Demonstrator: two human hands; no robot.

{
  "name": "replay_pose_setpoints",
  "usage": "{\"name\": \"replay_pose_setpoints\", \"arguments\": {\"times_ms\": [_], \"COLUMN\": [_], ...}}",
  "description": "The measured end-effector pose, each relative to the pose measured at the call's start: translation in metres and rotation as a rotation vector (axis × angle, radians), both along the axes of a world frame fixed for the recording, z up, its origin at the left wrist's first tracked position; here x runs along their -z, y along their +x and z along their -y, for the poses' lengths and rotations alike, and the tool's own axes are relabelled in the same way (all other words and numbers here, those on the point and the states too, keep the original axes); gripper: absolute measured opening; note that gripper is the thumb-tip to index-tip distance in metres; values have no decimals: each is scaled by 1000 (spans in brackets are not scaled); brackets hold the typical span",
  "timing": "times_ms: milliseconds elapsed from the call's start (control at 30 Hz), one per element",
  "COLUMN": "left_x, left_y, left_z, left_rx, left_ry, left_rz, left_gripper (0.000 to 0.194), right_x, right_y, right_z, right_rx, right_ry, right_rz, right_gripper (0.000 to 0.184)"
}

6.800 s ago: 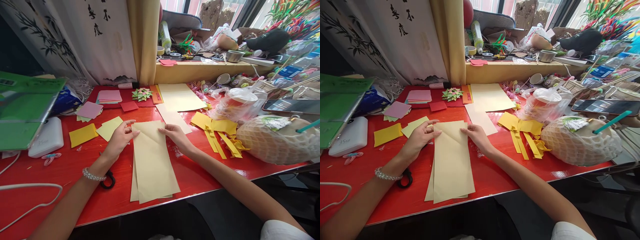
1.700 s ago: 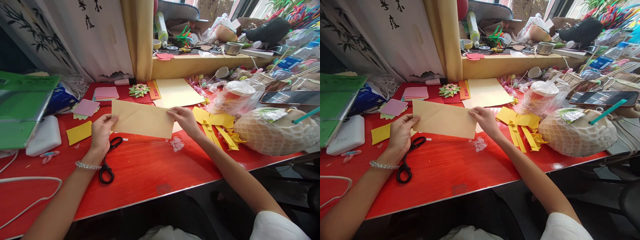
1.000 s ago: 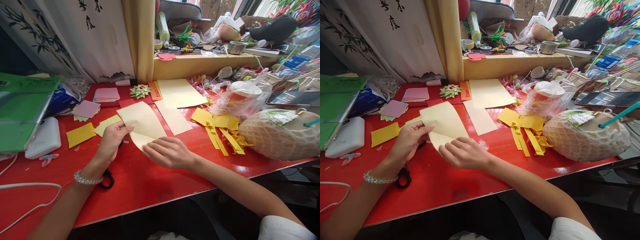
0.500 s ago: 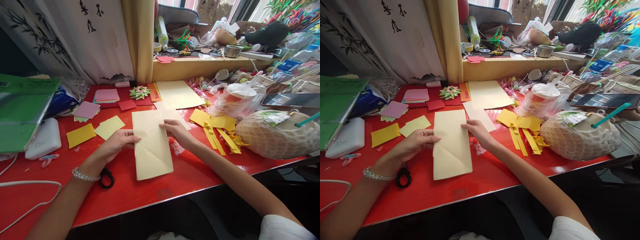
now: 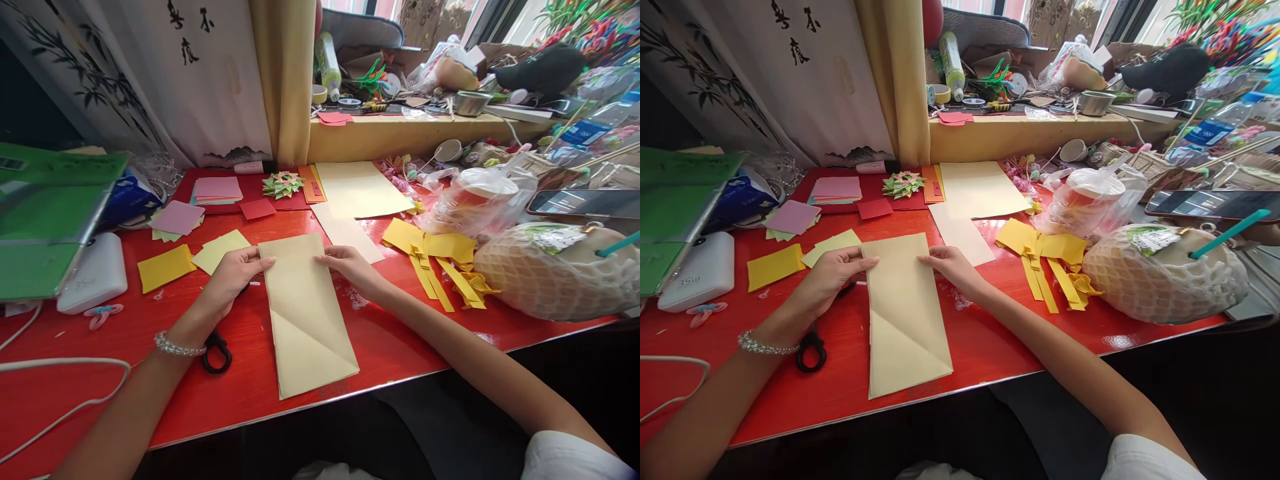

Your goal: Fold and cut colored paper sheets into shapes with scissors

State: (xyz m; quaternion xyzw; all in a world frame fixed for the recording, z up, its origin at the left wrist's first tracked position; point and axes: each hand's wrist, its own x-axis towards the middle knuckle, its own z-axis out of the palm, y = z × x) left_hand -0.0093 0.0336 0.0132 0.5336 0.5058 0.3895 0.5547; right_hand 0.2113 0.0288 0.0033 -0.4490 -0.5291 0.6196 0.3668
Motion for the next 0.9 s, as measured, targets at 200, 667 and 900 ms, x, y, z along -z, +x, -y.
{"name": "replay_pose_setpoints", "arguments": {"times_ms": [200, 667, 900], "left_x": [4, 5, 7], "left_y": [1, 1, -1], "left_z": [0, 0, -4], "left_rx": [-60, -98, -163], "left_ry": [119, 127, 141], "left_rz": [-80, -63, -127], "left_gripper": [24, 20, 21], "right_x": [4, 7, 16], "right_y": [-1, 3, 60], "right_z": [1, -6, -56], "right_rx": [41, 55, 469], "right_ry": [37, 272, 550], "right_rz": [56, 206, 1083], "right_gripper": [30, 30, 39]}}
